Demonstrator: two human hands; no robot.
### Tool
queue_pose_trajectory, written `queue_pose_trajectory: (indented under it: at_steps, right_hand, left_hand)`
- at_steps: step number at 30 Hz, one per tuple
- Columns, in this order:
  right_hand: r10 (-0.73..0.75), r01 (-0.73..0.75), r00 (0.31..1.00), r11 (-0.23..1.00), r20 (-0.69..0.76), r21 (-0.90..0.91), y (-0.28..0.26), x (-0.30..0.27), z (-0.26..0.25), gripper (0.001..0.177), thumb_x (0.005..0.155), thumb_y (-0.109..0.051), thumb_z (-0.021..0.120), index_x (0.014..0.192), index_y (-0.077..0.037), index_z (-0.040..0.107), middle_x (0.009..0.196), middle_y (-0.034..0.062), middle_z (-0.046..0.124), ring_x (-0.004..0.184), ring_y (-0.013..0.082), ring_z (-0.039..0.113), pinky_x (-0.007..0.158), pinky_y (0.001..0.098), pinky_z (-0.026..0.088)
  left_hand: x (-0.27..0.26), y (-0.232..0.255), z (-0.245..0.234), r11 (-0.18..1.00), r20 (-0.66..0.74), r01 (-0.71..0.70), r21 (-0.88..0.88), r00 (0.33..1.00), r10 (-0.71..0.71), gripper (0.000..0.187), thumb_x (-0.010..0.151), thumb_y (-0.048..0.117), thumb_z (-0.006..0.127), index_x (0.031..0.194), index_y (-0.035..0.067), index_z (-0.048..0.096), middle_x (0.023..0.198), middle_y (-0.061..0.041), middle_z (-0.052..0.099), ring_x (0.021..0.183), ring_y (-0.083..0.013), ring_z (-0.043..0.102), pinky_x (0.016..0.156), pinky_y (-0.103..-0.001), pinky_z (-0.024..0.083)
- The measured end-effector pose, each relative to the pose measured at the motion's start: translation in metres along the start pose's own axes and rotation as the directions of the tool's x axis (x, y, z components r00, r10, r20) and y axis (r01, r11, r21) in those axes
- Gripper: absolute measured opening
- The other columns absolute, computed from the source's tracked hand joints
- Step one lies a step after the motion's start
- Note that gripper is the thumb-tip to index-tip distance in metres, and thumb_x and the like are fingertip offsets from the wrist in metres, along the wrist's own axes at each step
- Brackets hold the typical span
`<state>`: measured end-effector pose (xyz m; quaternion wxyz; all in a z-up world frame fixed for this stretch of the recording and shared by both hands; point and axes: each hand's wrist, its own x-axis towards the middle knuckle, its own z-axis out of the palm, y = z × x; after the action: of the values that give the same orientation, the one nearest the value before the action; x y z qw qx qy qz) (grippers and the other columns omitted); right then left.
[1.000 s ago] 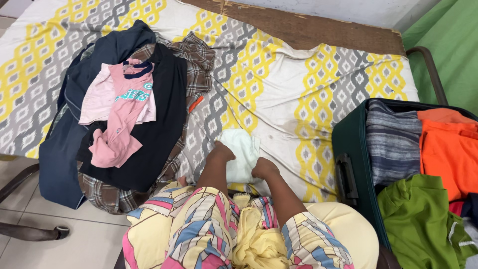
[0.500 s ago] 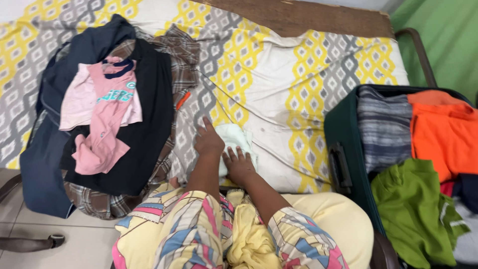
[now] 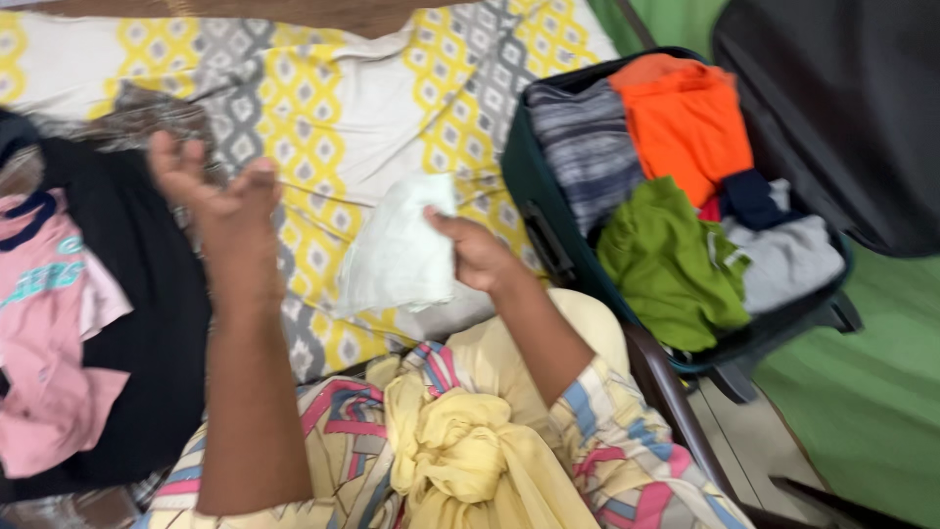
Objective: The person folds a cow-print garment, green pants, and two small shirts by hand and places them inside a green suitcase.
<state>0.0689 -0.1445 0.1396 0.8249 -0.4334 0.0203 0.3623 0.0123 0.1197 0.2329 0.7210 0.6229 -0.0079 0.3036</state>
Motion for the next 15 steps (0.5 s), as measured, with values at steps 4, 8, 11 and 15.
queue_pose_trajectory:
  at_steps: [4,8,11,15]
  right_hand:
    - [-0.151,0.169,0.978,0.978,-0.144,0.119,-0.082,-0.115,-0.017,0.053,0.091,-0.037,0.073,0.134,-0.009,0.06,0.128,0.0089,0.07,0.117,0.0255,0.068,0.105,0.0479,0.053]
    - [-0.676,0.665,0.731,0.736,-0.092,-0.126,-0.162,-0.225,-0.016,0.072,0.103,-0.042,0.058,0.158,-0.005,0.034,0.158,0.0159,0.049,0.147,0.0357,0.053,0.124,0.0579,0.042]
    - [-0.93,0.857,0.361,0.304,0.064,-0.416,-0.198,-0.28,-0.037,0.069,0.117,-0.046,0.054,0.163,0.003,0.037,0.161,0.0184,0.051,0.148,0.0349,0.053,0.126,0.0527,0.039]
    - [-0.992,0.544,0.127,0.048,0.026,-0.838,-0.204,-0.306,-0.112,0.05,0.118,-0.026,0.062,0.156,0.0,0.043,0.148,0.0152,0.055,0.127,0.0249,0.053,0.11,0.0444,0.042]
  left_hand:
    - [-0.011,0.057,0.015,0.959,-0.038,0.223,-0.176,0.972,-0.233,0.083,0.103,0.008,0.069,0.163,0.014,0.012,0.16,-0.013,0.024,0.129,-0.0182,0.051,0.108,-0.041,0.052]
    - [-0.02,0.066,0.015,0.946,0.018,0.262,-0.193,0.964,-0.264,0.077,0.104,0.012,0.067,0.162,0.012,0.017,0.159,-0.013,0.029,0.129,-0.0219,0.056,0.108,-0.041,0.051]
    - [-0.028,0.065,0.011,0.956,0.049,0.263,-0.126,0.965,-0.259,0.078,0.103,0.013,0.068,0.161,0.011,0.017,0.158,-0.014,0.029,0.128,-0.0215,0.056,0.106,-0.04,0.051]
    - [-0.046,0.064,-0.016,0.951,0.051,0.309,-0.003,0.95,-0.308,0.078,0.101,0.016,0.067,0.161,0.01,0.017,0.156,-0.014,0.031,0.127,-0.0211,0.057,0.105,-0.038,0.052]
